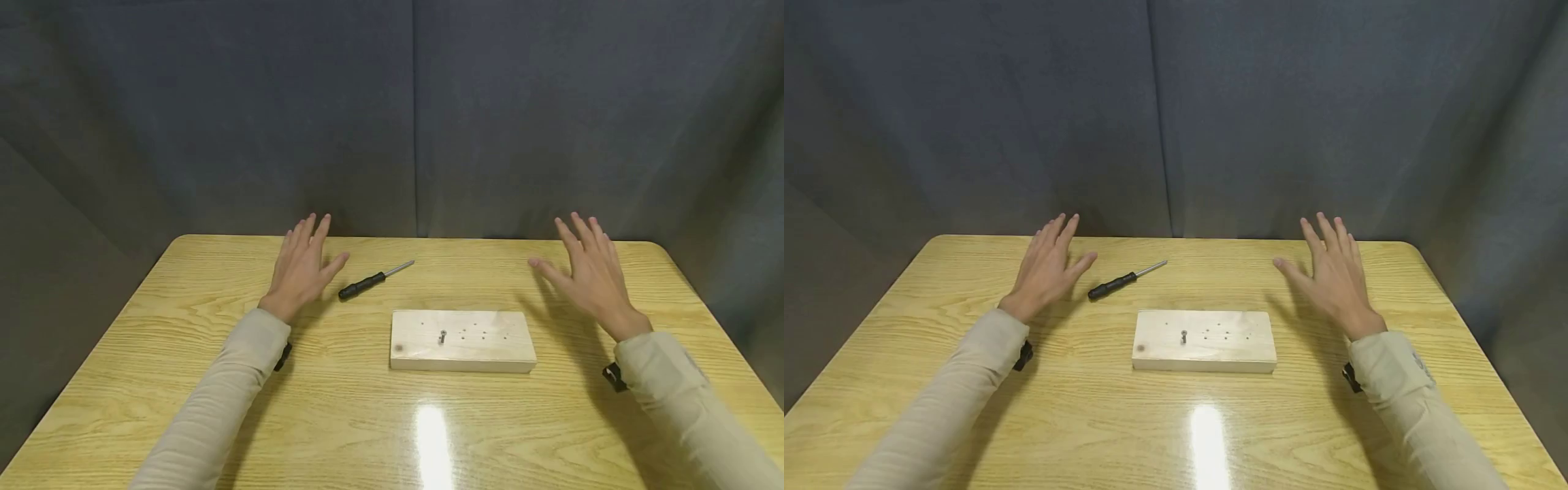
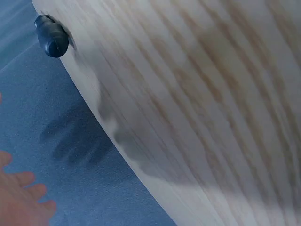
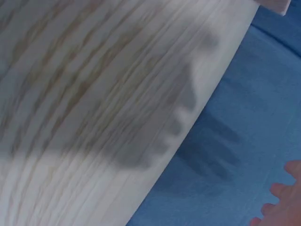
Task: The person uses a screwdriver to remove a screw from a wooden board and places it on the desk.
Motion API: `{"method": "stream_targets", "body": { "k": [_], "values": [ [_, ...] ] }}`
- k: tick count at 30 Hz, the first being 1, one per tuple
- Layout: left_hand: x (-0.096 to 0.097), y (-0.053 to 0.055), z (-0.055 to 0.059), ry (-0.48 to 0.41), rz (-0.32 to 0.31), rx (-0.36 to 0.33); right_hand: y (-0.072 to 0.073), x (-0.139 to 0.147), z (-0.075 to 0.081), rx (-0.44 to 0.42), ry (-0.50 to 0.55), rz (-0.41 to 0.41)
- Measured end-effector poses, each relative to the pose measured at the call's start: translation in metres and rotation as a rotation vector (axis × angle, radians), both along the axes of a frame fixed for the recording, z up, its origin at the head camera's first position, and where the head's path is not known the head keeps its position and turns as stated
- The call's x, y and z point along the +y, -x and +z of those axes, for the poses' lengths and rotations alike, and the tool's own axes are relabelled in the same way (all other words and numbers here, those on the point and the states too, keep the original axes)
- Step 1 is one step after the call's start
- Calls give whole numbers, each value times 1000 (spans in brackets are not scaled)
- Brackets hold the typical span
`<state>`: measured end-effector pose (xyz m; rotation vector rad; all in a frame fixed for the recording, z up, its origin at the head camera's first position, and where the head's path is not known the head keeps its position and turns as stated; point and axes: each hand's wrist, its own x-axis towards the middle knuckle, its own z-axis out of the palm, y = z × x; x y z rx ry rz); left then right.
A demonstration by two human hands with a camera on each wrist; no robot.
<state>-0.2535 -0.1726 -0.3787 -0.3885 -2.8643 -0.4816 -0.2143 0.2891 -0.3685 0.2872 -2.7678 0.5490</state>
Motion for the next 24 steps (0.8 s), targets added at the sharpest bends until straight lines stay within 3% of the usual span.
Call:
{"method": "stream_targets", "body": {
  "k": [16, 24],
  "values": [
    [8, -10, 0, -12, -50, 4, -22, -6, 4, -32, 78, 39],
    [9, -15, 0, -47, -60, -42, -32, -11, 5, -64, 119, 61]
  ]
}}
